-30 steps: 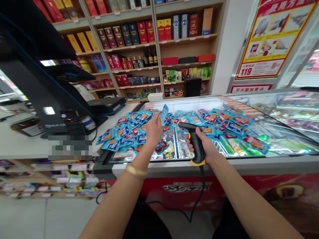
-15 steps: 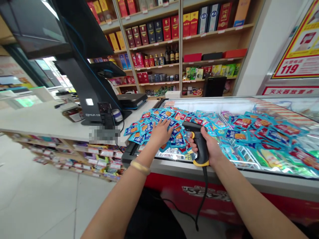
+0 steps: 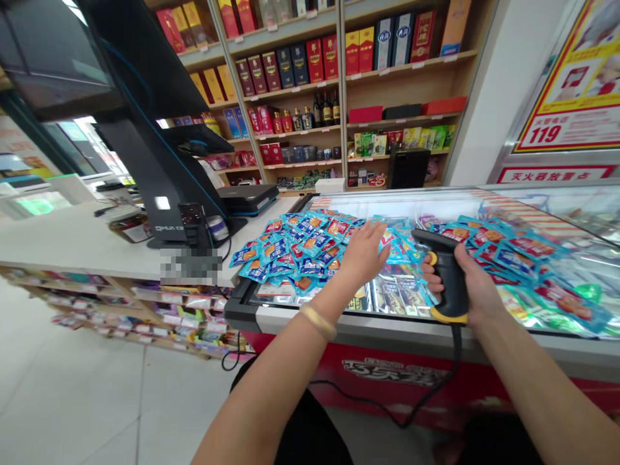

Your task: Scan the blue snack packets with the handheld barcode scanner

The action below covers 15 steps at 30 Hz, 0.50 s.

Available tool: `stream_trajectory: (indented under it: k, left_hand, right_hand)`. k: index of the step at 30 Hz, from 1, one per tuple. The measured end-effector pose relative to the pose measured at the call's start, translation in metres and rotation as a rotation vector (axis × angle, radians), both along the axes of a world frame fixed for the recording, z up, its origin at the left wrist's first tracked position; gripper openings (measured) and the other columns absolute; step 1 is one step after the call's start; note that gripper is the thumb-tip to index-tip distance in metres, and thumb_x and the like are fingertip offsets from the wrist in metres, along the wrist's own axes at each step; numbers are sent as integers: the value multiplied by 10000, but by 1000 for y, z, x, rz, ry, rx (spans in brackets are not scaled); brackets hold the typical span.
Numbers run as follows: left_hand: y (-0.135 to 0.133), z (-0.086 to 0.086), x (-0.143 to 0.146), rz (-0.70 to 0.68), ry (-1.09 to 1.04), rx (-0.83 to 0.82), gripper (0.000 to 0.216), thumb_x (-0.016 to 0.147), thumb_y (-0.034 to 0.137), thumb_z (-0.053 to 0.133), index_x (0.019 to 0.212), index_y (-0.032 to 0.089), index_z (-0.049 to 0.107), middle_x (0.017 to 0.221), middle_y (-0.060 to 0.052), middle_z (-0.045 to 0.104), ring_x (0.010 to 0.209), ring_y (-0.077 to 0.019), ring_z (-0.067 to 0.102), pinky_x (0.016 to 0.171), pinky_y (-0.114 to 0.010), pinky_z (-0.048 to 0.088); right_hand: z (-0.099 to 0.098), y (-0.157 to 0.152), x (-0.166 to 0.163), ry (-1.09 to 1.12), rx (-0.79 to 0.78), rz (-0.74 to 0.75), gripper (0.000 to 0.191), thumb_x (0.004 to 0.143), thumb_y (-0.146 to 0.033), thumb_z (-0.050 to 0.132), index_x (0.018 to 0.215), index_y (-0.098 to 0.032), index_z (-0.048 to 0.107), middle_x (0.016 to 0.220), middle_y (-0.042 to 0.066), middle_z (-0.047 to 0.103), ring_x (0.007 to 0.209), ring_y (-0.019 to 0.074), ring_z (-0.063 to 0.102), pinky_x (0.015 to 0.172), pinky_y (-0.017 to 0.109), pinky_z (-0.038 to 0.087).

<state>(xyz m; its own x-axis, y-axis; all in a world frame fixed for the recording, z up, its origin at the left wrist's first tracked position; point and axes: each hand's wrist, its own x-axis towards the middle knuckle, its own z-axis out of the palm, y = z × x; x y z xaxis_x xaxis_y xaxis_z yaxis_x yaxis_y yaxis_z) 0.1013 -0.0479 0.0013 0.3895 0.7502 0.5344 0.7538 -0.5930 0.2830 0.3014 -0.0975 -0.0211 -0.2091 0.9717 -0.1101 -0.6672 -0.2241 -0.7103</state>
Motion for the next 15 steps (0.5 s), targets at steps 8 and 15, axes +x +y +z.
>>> stream_trajectory:
  k: [8, 15]
  left_hand:
    - [22, -27, 99, -173, -40, -221, 599, 905, 340, 525, 1444, 116, 388, 1495, -186, 447, 1409, -269, 400, 1161, -426, 341]
    - [26, -38, 113, -144, 73, -328, 702, 862, 434, 605, 1448, 112, 392, 1489, -204, 448, 1410, -319, 387, 1150, -456, 335]
  right_hand:
    - [-12, -23, 83, -44, 13, -188, 380, 806, -574, 644, 834, -196, 616, 687, 43, 569, 506, 122, 501, 392, 214, 470]
    - [-9, -29, 77, 12, 4, -212, 415, 772, -598, 662, 875, -204, 579, 716, 54, 620, 517, 153, 557, 366, 241, 464]
